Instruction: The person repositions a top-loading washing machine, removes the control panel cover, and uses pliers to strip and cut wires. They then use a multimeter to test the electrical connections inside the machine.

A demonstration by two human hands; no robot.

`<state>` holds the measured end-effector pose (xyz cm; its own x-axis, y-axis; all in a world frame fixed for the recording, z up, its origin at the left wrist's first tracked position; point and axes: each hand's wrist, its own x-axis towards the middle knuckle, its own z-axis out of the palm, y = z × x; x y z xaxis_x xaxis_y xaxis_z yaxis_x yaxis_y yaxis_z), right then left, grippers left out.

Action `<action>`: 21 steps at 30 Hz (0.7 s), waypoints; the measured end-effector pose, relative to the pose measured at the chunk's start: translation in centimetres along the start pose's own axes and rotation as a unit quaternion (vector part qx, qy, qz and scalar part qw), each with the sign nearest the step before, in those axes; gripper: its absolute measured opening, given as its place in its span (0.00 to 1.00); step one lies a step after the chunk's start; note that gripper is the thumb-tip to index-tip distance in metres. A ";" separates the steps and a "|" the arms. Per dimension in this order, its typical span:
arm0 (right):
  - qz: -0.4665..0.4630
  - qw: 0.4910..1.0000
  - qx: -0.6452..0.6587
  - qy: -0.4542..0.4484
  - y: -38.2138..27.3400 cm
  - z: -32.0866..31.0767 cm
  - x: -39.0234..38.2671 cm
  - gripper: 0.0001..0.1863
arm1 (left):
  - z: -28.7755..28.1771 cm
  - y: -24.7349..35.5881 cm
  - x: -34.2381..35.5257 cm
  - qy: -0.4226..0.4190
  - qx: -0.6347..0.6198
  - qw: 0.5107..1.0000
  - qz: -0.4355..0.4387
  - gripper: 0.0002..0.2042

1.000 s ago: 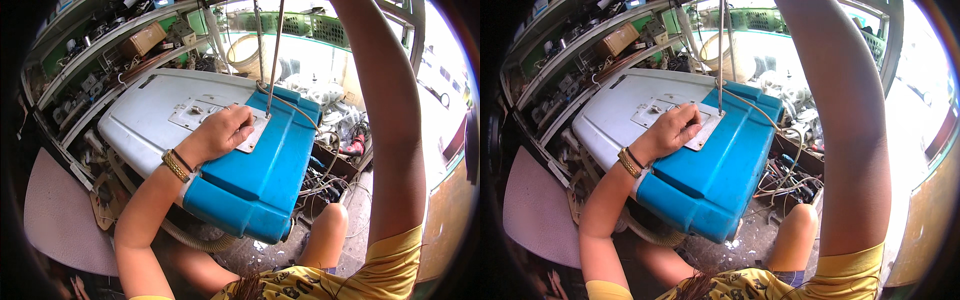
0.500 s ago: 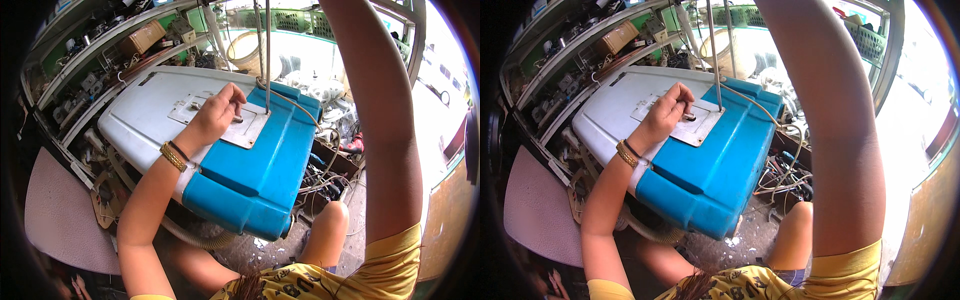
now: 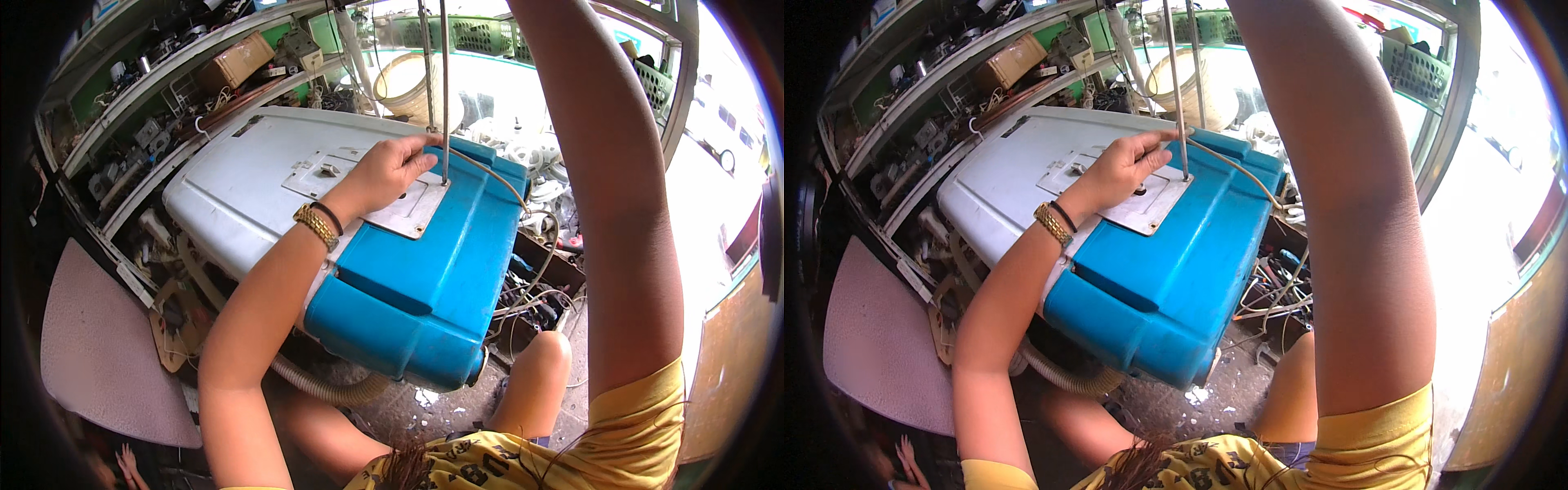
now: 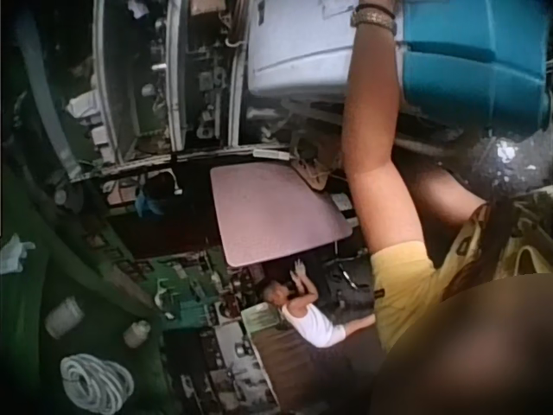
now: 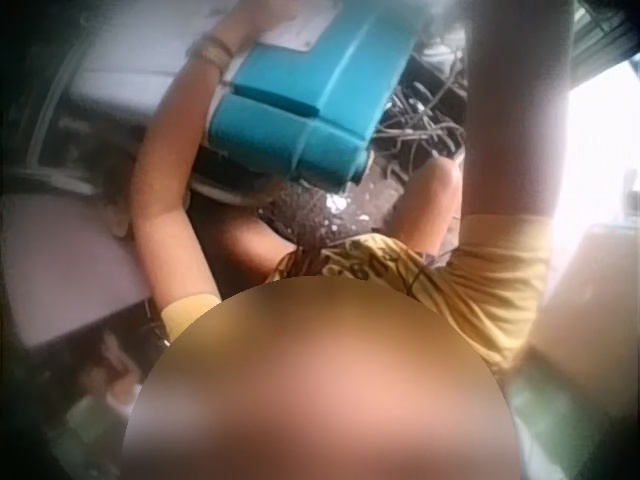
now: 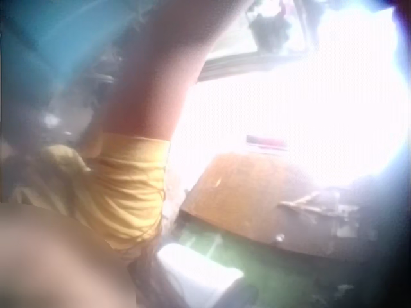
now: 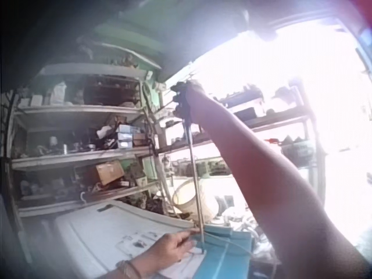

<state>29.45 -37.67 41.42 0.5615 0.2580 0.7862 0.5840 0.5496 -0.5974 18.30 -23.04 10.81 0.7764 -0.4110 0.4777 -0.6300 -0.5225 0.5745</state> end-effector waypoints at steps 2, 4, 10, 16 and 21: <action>0.009 0.999 0.041 -0.018 0.6 -2.0 1.4 0.24 | 1.2 1.6 1.0 -0.018 -0.094 0.995 -0.013 0.16; 0.015 0.999 0.005 0.042 0.5 2.0 -2.2 0.24 | 0.2 1.3 0.5 0.005 -0.112 0.994 -0.020 0.17; -0.034 0.997 -0.063 -0.031 3.5 0.1 -8.8 0.21 | 2.1 -0.3 2.9 0.069 -0.096 0.992 0.033 0.11; -0.004 0.996 0.085 0.019 7.9 0.1 -15.2 0.12 | 1.3 0.9 2.1 0.078 -0.038 0.996 -0.023 0.11; 0.019 0.997 0.067 0.015 8.0 -0.5 -16.1 0.18 | 0.7 1.0 2.5 0.047 -0.162 0.985 0.031 0.12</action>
<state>25.40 -37.79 23.89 0.6007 0.2581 0.7567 0.4786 0.6421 -0.5989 19.58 -25.08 12.11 0.7417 -0.3556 0.5687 -0.6589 -0.2272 0.7171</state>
